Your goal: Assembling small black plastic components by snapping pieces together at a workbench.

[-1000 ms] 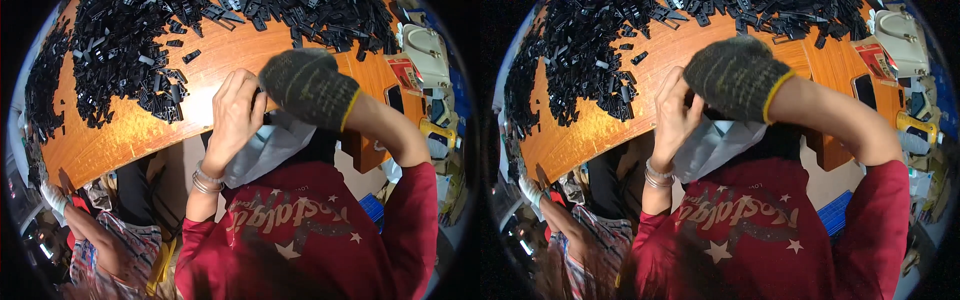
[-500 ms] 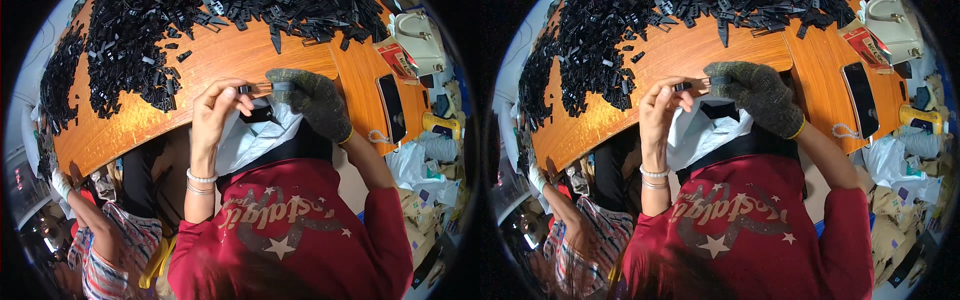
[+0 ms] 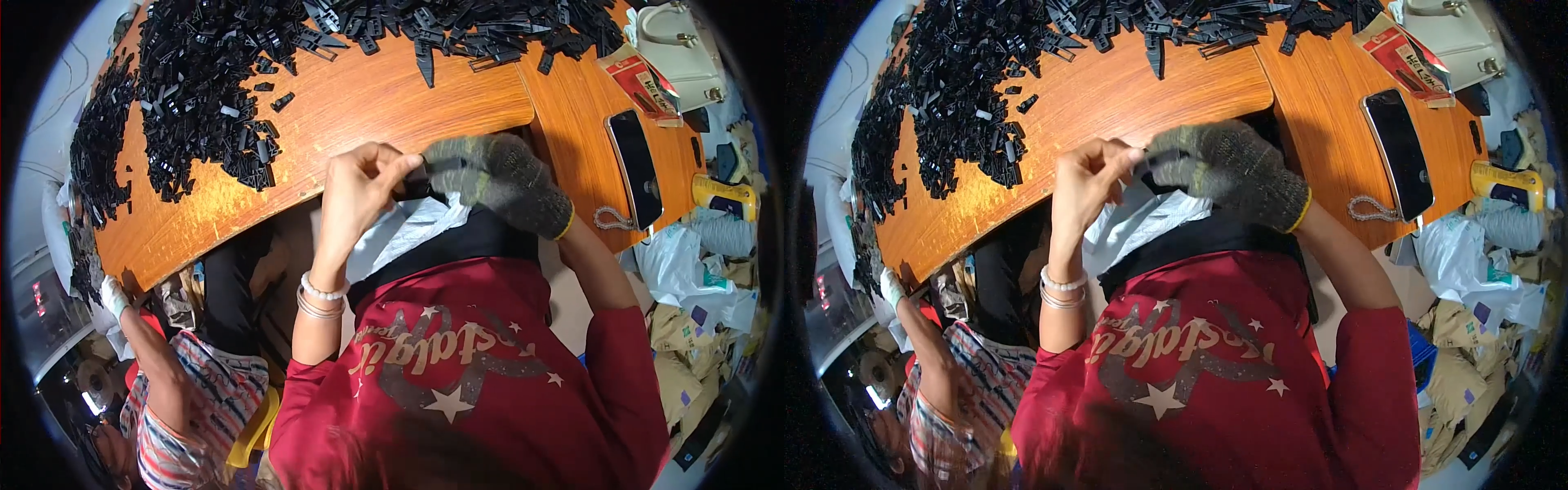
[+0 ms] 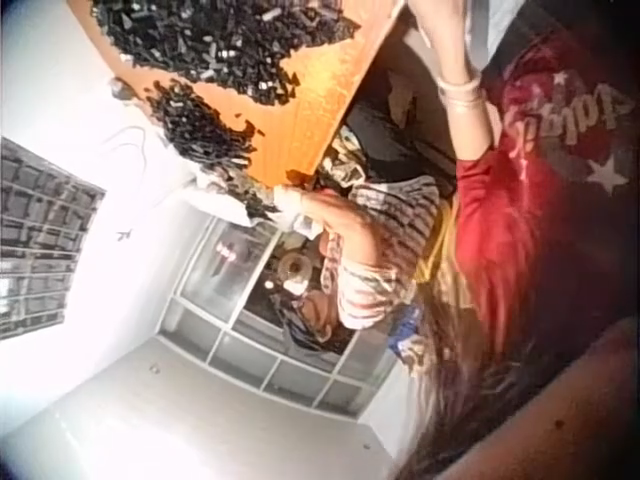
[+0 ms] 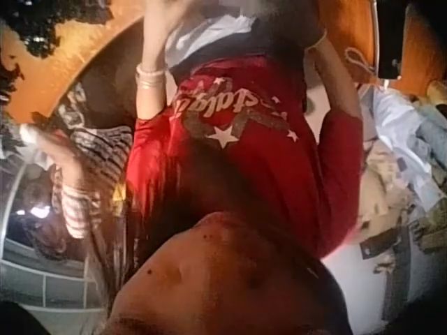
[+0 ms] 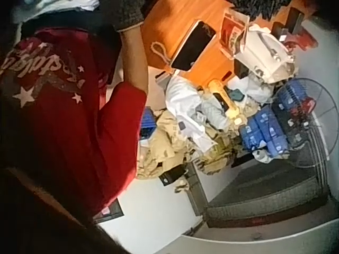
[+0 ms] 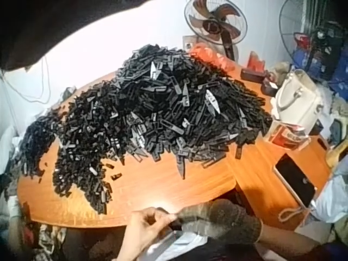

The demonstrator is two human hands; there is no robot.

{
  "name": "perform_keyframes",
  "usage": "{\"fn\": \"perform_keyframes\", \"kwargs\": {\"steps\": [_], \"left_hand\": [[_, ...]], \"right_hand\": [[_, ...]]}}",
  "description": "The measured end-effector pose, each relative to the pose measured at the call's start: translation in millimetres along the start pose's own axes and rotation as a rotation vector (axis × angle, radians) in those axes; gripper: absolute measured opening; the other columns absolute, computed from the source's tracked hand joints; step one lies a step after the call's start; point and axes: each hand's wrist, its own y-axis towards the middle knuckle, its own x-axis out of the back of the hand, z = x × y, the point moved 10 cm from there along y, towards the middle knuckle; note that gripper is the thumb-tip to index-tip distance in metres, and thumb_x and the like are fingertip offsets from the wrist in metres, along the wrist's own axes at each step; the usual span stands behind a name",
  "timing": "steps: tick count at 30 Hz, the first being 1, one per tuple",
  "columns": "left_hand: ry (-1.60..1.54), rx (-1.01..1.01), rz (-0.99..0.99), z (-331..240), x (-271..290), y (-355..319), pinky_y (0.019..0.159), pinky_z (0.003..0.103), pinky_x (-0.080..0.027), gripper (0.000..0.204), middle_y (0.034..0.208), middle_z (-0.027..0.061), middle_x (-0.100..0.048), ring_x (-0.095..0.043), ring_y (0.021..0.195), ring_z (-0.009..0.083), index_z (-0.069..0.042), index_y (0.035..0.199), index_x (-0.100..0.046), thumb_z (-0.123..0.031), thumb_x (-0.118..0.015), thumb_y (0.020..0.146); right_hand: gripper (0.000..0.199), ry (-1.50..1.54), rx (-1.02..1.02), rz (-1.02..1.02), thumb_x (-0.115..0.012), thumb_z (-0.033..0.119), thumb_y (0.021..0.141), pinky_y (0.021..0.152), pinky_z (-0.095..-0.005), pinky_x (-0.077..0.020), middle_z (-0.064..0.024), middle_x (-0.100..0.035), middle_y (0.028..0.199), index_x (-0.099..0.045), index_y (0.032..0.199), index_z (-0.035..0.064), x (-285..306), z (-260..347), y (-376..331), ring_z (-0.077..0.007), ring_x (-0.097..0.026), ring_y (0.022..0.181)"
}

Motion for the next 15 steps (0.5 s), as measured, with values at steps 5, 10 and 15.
{"fn": "perform_keyframes", "kwargs": {"steps": [5,10,15], "left_hand": [[0.303,-0.445,-0.339,-57,-3,34,0.055,0.037,-0.048,0.031,0.066,0.0124,-0.065,-0.063,0.057,0.0267,0.001,0.077,-0.066,-0.029,-0.073,0.082],[0.639,-0.541,-0.477,-77,-13,53,0.057,0.044,-0.049,0.033,0.072,0.0226,-0.063,-0.063,0.062,0.0381,0.003,0.077,-0.061,-0.028,-0.071,0.080],[0.637,-0.467,-0.492,-65,7,43,0.055,0.046,-0.048,0.028,0.065,0.0229,-0.062,-0.062,0.060,0.0404,0.003,0.072,-0.062,-0.023,-0.065,0.084]], "right_hand": [[0.035,-0.087,0.184,-0.213,-0.066,0.019,0.079,0.079,-0.0384,-0.0509,-0.0122,-0.067,0.100,-0.066,0.111,0.0046,14,-56,-33,-0.0268,-0.064,0.083],[0.033,0.029,0.008,-0.085,-0.065,0.017,0.082,0.079,-0.0363,-0.0520,-0.0124,-0.068,0.101,-0.065,0.112,0.0030,8,-11,-12,-0.0290,-0.065,0.085],[0.031,0.016,0.047,-0.389,-0.061,0.017,0.087,0.085,-0.0369,-0.0511,-0.0137,-0.066,0.109,-0.063,0.114,0.0031,39,-12,-2,-0.0305,-0.064,0.098]]}}
